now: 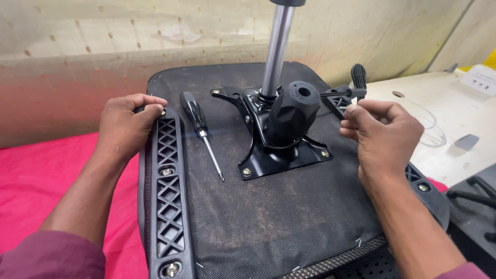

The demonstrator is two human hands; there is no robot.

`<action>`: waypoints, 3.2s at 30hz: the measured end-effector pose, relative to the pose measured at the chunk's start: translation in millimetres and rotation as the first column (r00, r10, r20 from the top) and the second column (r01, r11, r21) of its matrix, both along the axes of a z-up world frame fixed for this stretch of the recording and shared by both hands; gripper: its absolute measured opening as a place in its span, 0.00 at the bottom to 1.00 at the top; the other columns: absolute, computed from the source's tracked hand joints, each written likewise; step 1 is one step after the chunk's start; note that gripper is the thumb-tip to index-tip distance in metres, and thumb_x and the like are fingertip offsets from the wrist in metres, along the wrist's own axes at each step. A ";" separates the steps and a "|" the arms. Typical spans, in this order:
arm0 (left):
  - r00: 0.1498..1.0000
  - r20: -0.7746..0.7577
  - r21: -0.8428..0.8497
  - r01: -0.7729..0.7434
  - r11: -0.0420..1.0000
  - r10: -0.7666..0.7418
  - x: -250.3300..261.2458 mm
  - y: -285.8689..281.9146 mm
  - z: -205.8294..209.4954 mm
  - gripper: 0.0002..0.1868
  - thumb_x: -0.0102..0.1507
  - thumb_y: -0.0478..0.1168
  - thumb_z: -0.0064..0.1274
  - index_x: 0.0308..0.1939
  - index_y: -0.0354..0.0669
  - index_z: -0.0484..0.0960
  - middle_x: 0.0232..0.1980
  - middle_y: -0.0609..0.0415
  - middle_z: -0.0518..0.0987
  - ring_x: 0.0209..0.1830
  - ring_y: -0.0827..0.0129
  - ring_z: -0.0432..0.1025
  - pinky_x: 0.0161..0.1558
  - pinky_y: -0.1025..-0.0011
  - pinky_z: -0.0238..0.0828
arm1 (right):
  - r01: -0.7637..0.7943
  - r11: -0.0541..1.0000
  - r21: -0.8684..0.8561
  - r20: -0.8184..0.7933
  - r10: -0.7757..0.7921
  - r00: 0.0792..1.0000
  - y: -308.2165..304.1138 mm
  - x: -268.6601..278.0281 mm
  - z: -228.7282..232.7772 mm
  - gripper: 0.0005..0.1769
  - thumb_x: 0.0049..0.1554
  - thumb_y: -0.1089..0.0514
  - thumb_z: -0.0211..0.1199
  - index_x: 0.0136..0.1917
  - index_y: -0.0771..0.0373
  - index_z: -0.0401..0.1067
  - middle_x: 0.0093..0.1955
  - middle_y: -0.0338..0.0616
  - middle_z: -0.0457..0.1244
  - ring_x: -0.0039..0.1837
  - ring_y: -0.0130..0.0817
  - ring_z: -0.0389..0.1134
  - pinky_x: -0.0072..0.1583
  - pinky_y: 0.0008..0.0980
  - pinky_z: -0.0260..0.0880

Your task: The person uses a screwdriver to tighten screws into the underside of an office chair seat, securing the side rails and central mounting plate. The person repeatedly positions the rails and drives screws to attach them to the seat base.

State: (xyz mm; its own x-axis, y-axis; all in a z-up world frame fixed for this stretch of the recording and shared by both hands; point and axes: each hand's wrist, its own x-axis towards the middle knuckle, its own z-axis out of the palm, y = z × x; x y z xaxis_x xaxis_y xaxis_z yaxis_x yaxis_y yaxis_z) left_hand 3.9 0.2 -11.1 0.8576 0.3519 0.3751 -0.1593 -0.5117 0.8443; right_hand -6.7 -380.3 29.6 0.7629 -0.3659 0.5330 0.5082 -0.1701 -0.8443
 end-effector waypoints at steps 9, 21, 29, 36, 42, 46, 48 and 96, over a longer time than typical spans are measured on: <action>0.983 0.172 0.072 -0.071 0.995 0.057 7.8 -2.8 -20.2 0.12 0.63 0.39 0.53 0.43 0.42 0.90 0.36 0.54 0.84 0.32 0.72 0.76 0.37 0.73 0.71 | 0.031 0.985 -0.172 -0.130 -0.054 0.990 -27.9 29.6 -21.0 0.08 0.57 0.69 0.66 0.50 0.74 0.74 0.42 0.50 0.71 0.40 0.30 0.74 0.42 0.26 0.78; 0.965 -0.071 0.136 -0.240 0.961 0.251 -7.7 -23.8 12.7 0.15 0.67 0.48 0.58 0.47 0.40 0.88 0.35 0.46 0.85 0.32 0.68 0.76 0.37 0.68 0.71 | -0.002 0.739 -0.673 -0.049 -0.042 0.998 -70.1 99.5 19.6 0.09 0.62 0.64 0.68 0.55 0.70 0.77 0.45 0.47 0.71 0.43 0.29 0.74 0.42 0.26 0.76; 0.932 0.054 0.334 -0.354 0.874 0.358 -48.0 -79.9 55.9 0.16 0.67 0.49 0.58 0.48 0.39 0.87 0.40 0.46 0.84 0.40 0.66 0.79 0.43 0.67 0.72 | -0.165 0.492 -0.855 -0.143 0.082 0.986 -91.7 146.1 39.6 0.12 0.61 0.61 0.68 0.56 0.70 0.78 0.42 0.49 0.72 0.39 0.33 0.74 0.40 0.29 0.74; 0.947 -0.029 0.280 -0.300 0.912 0.321 -80.9 -154.5 62.4 0.15 0.63 0.50 0.59 0.46 0.46 0.89 0.34 0.49 0.86 0.32 0.66 0.79 0.38 0.65 0.73 | 0.020 0.046 -0.999 0.016 -0.079 0.997 -87.5 179.9 51.0 0.16 0.51 0.51 0.77 0.52 0.55 0.85 0.45 0.54 0.65 0.45 0.44 0.68 0.45 0.40 0.72; 0.954 -0.015 0.346 -0.275 0.897 0.298 -65.6 -198.2 46.8 0.15 0.59 0.50 0.63 0.44 0.47 0.89 0.38 0.46 0.83 0.35 0.55 0.77 0.42 0.60 0.71 | -0.024 -0.058 -0.998 -0.025 0.010 1.000 -96.3 211.1 58.8 0.19 0.43 0.47 0.81 0.48 0.52 0.86 0.53 0.52 0.64 0.54 0.44 0.69 0.55 0.42 0.73; 0.942 -0.108 0.330 -0.267 0.905 0.317 -53.5 -200.6 43.0 0.15 0.55 0.47 0.62 0.43 0.48 0.89 0.38 0.43 0.82 0.40 0.51 0.77 0.44 0.57 0.72 | -0.135 -0.117 -0.984 -0.126 -0.077 0.989 -98.6 216.0 60.8 0.20 0.43 0.43 0.80 0.48 0.50 0.87 0.54 0.48 0.65 0.57 0.43 0.68 0.56 0.43 0.72; 0.941 -0.112 0.337 -0.266 0.903 0.319 -49.1 -198.8 43.4 0.13 0.55 0.46 0.62 0.42 0.48 0.89 0.37 0.42 0.82 0.40 0.50 0.77 0.44 0.57 0.72 | -0.172 -0.084 -0.981 -0.165 -0.089 0.982 -96.7 213.0 62.3 0.21 0.42 0.41 0.81 0.47 0.50 0.87 0.55 0.48 0.65 0.58 0.44 0.68 0.56 0.44 0.72; 0.966 -0.107 0.292 -0.197 0.936 0.237 -51.4 -191.7 34.1 0.15 0.57 0.49 0.61 0.28 0.41 0.87 0.29 0.47 0.83 0.37 0.55 0.75 0.41 0.58 0.70 | -0.493 -0.048 -0.869 -0.459 -0.294 0.838 -79.1 231.6 61.1 0.17 0.54 0.52 0.74 0.55 0.60 0.85 0.46 0.51 0.73 0.48 0.41 0.76 0.58 0.40 0.77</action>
State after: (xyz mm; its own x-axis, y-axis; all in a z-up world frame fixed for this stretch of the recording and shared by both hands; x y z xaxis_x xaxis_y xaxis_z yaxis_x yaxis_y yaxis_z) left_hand -47.5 -191.5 22.9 0.8223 0.4347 0.3672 0.0900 -0.7366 0.6703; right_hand 224.9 -459.4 90.7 0.9443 0.3018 -0.1315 0.3126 -0.9472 0.0708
